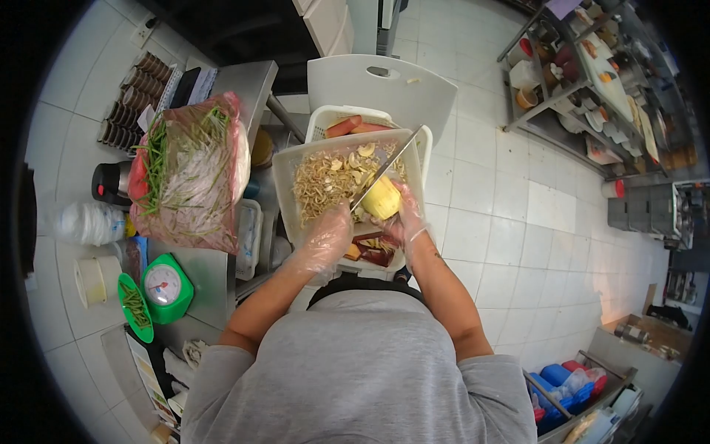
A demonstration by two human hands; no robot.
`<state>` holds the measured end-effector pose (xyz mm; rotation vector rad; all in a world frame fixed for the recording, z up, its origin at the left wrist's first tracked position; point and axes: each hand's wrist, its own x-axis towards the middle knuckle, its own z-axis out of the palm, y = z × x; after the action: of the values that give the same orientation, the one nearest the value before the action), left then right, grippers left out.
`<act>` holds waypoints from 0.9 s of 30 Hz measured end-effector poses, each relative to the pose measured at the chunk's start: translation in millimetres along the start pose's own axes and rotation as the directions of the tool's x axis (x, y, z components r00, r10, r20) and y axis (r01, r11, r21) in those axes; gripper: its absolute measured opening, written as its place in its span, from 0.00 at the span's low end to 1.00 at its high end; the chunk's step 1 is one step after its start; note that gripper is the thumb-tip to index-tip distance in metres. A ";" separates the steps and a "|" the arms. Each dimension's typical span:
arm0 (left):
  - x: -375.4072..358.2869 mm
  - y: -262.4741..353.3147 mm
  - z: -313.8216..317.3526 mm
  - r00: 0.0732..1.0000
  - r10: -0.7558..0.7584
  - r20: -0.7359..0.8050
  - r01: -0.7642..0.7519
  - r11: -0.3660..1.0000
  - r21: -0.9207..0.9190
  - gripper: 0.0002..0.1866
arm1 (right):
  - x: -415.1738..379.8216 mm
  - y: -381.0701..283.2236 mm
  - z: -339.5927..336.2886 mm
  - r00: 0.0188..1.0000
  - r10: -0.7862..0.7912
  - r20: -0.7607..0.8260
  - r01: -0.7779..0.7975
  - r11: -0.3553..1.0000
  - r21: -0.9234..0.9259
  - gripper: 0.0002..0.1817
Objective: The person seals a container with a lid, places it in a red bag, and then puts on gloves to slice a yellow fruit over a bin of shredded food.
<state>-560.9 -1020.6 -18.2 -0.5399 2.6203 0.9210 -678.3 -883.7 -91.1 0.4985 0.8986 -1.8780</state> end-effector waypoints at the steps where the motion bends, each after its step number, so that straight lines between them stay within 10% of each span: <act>1: 1.9 2.6 -3.3 1.000 0.017 0.001 -0.017 1.000 0.012 0.13 | 1.9 -4.5 -5.4 0.999 0.020 0.029 -0.020 1.000 0.013 0.24; 27: 2.9 -14.5 -6.1 0.998 0.035 0.059 -0.035 0.999 -0.002 0.12 | -8.6 -23.4 -5.1 0.997 -0.046 -0.068 0.055 0.988 0.145 0.23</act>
<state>-558.1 -1035.6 -22.6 -0.4617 2.5840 0.9348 -695.4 -868.5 -79.9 0.6343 0.8247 -1.9940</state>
